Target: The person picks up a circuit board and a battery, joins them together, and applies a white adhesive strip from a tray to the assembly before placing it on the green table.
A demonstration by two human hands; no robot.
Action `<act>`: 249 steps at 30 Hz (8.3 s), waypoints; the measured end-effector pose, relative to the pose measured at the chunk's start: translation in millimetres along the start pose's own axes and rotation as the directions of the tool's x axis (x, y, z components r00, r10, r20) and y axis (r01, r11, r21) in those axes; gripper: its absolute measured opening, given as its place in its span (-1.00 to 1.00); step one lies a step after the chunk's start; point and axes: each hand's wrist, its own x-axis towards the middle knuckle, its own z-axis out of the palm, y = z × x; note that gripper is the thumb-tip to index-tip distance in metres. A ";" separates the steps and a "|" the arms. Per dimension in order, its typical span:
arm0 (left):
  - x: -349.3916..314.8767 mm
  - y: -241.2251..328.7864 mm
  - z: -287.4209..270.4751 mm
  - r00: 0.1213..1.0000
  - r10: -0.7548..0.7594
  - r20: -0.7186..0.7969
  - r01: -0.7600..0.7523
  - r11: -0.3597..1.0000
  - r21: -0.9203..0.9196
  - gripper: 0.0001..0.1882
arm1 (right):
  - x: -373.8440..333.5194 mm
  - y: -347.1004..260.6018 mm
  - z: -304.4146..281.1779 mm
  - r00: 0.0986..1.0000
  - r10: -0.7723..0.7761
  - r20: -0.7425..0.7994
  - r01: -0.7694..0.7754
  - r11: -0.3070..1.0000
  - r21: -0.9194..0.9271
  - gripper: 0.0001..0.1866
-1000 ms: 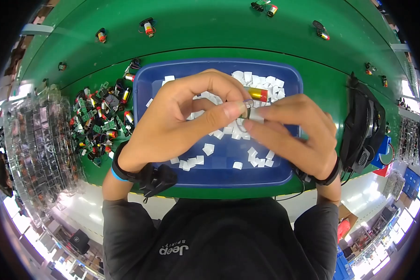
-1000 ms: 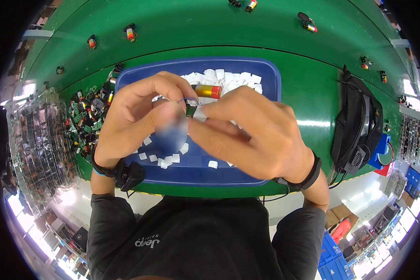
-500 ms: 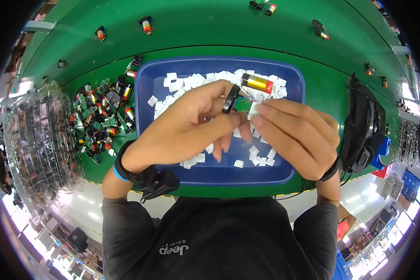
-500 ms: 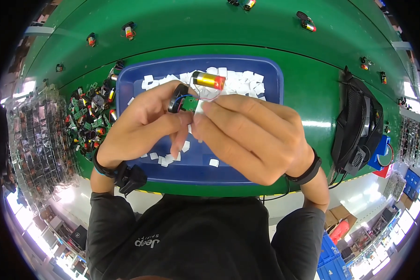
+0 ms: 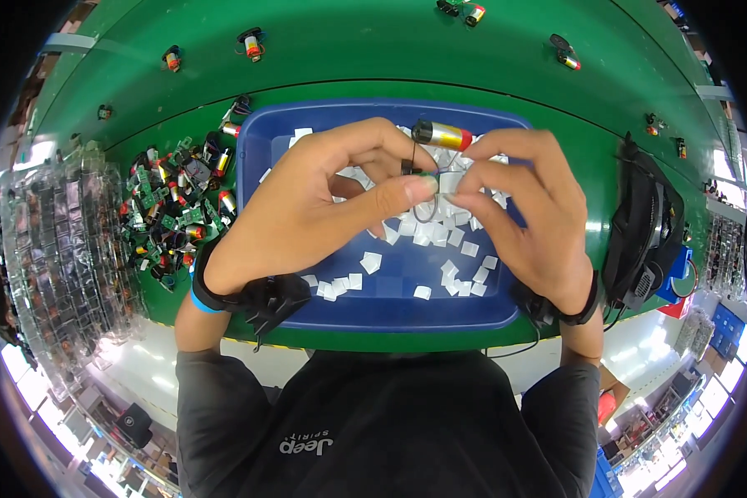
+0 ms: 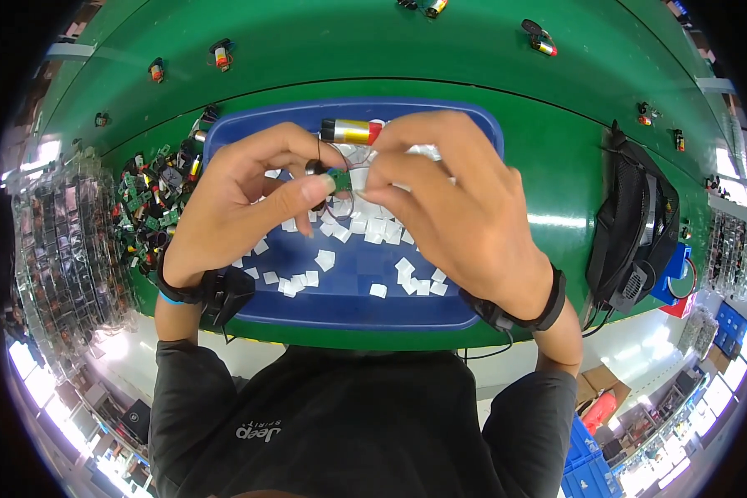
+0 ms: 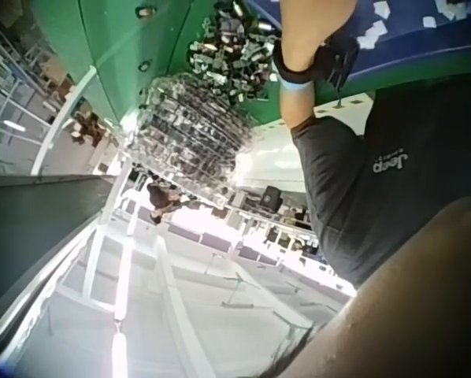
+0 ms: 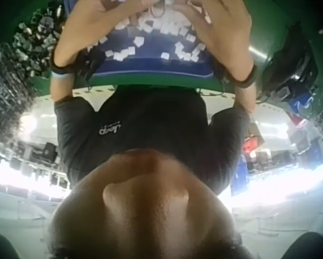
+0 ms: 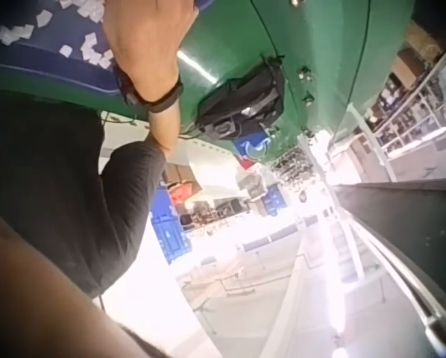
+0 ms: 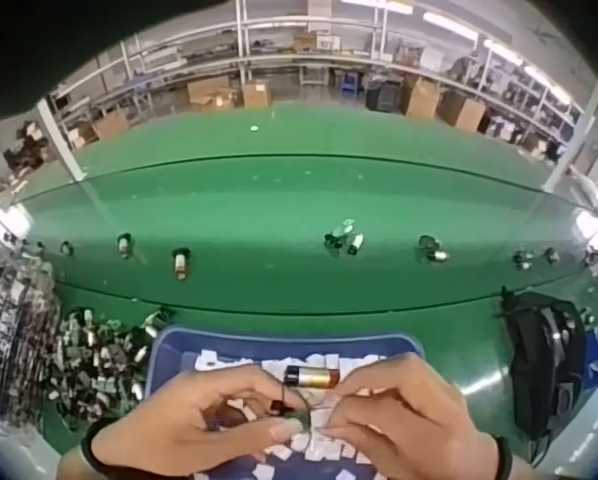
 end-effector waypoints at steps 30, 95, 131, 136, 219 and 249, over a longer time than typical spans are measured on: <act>-2.6 -11.7 17.1 0.925 0.310 -0.221 -0.141 0.818 0.558 -0.86 | 1.7 -3.4 10.8 0.943 0.317 0.104 -0.331 0.845 0.421 -0.54; -19.0 0.3 20.1 0.979 0.186 -0.088 -0.143 0.920 0.365 -0.57 | -2.1 -31.7 3.6 0.980 -0.157 -0.123 0.101 0.921 -0.376 -0.71; 26.7 16.0 -33.3 0.945 0.278 -0.171 -0.135 0.809 0.572 -0.73 | 45.1 20.5 -11.9 0.865 0.324 0.383 -0.436 0.862 0.256 -0.68; 87.3 3.8 -143.5 0.976 -0.039 -0.214 0.179 0.700 0.691 -0.51 | 125.3 123.3 -1.7 0.898 0.296 0.324 -0.351 0.928 0.125 -0.65; -4.6 -5.7 15.9 0.997 0.067 -0.024 -0.061 0.979 0.194 -0.56 | -33.1 -19.0 -1.4 0.943 0.331 0.040 -0.321 0.871 0.373 -0.81; -6.9 -7.2 32.8 0.974 0.206 -0.092 -0.153 0.904 0.399 -0.91 | -32.4 -12.6 8.3 0.978 0.132 -0.160 -0.102 0.978 0.183 -0.67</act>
